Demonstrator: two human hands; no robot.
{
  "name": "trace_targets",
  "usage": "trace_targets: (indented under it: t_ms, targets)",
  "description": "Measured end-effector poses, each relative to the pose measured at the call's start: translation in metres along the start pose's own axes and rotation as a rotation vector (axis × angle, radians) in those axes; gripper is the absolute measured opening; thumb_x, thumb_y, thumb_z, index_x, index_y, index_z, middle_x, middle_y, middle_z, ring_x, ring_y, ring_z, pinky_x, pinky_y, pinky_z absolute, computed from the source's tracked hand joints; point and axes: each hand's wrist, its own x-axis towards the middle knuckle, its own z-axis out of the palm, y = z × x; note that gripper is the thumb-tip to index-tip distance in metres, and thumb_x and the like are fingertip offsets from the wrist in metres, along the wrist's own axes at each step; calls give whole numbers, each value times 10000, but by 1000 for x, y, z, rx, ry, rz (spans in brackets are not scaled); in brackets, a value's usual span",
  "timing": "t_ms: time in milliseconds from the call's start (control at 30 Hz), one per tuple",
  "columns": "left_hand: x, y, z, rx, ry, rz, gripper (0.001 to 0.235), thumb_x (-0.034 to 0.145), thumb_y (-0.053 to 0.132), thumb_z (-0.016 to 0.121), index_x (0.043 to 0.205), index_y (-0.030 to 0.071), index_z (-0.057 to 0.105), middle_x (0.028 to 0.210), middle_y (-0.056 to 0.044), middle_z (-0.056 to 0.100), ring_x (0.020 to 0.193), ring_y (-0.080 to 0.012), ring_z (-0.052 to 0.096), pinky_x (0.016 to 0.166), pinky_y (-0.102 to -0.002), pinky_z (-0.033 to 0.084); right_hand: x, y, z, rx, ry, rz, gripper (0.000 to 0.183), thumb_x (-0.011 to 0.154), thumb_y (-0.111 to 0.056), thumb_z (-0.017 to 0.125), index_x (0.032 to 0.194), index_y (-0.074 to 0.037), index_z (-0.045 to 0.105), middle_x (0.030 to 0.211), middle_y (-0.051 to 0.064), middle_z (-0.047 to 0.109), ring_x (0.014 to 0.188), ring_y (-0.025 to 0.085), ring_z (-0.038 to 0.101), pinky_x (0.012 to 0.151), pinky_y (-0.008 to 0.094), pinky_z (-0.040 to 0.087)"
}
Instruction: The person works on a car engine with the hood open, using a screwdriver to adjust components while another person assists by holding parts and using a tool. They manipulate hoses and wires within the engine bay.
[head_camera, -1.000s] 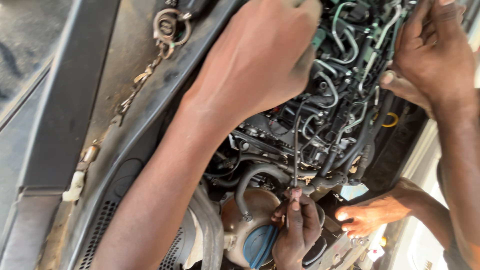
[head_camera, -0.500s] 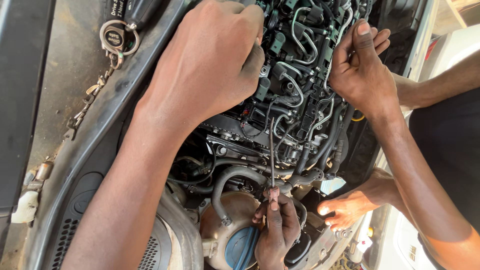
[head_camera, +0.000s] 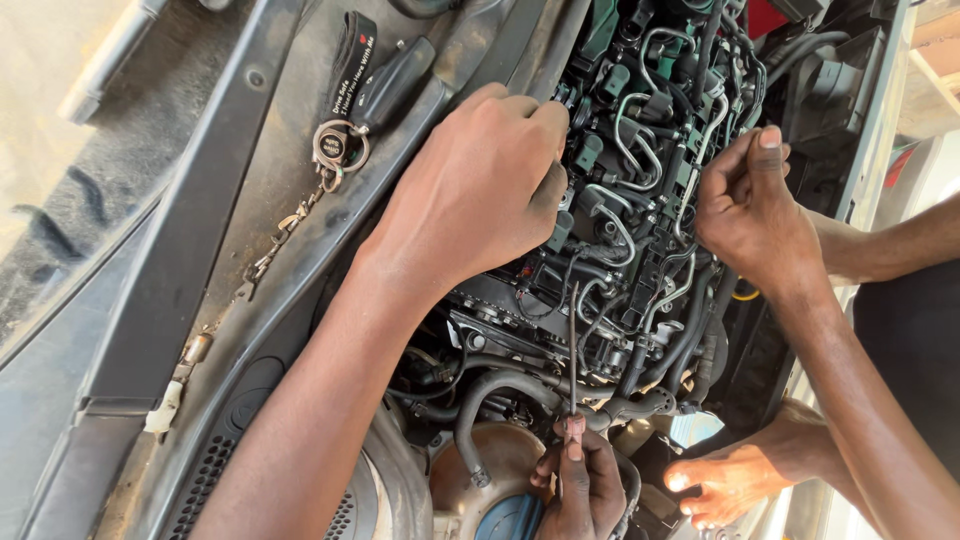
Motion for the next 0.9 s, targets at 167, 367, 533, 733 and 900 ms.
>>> trace_targets:
  t_ms: [167, 367, 533, 733, 900]
  targets:
    - [0, 1, 1, 20, -6, -3, 188, 805, 26, 751, 773, -14, 571, 787, -182, 634, 837, -414, 608, 766, -508, 498, -3, -1, 1, 0, 45, 18, 312, 997, -210, 599, 1084, 77, 686, 657, 89, 599, 576, 138, 543, 531, 267, 432]
    - [-3, -6, 7, 46, 3, 27, 206, 810, 35, 773, 783, -21, 576, 814, -180, 645, 854, -419, 613, 762, -512, 508, -5, -6, 7, 22, 36, -76, 306, 985, -189, 607, 1139, 68, 667, 984, 130, 694, 641, 136, 575, 532, 275, 468]
    - [-6, -9, 11, 80, 1, 24, 216, 818, 48, 780, 784, -20, 578, 803, -180, 639, 837, -409, 611, 754, -517, 510, -4, -9, 12, 26, 40, -81, 290, 1001, -160, 589, 1148, 74, 680, 1016, 162, 692, 655, 137, 583, 540, 281, 480]
    - [-6, -15, 15, 45, 19, 53, 194, 822, 12, 748, 779, -30, 563, 798, -218, 630, 832, -451, 626, 756, -535, 493, -4, -10, 12, 25, 56, -49, 288, 1008, -157, 585, 1134, 82, 684, 980, 161, 696, 646, 134, 575, 537, 278, 473]
    - [-7, -18, 14, -4, 43, 64, 195, 828, 19, 740, 789, -44, 559, 814, -241, 631, 831, -484, 618, 749, -548, 485, -3, -9, 15, 23, 54, -50, 290, 1019, -153, 586, 1138, 90, 692, 951, 168, 686, 640, 130, 569, 539, 275, 469]
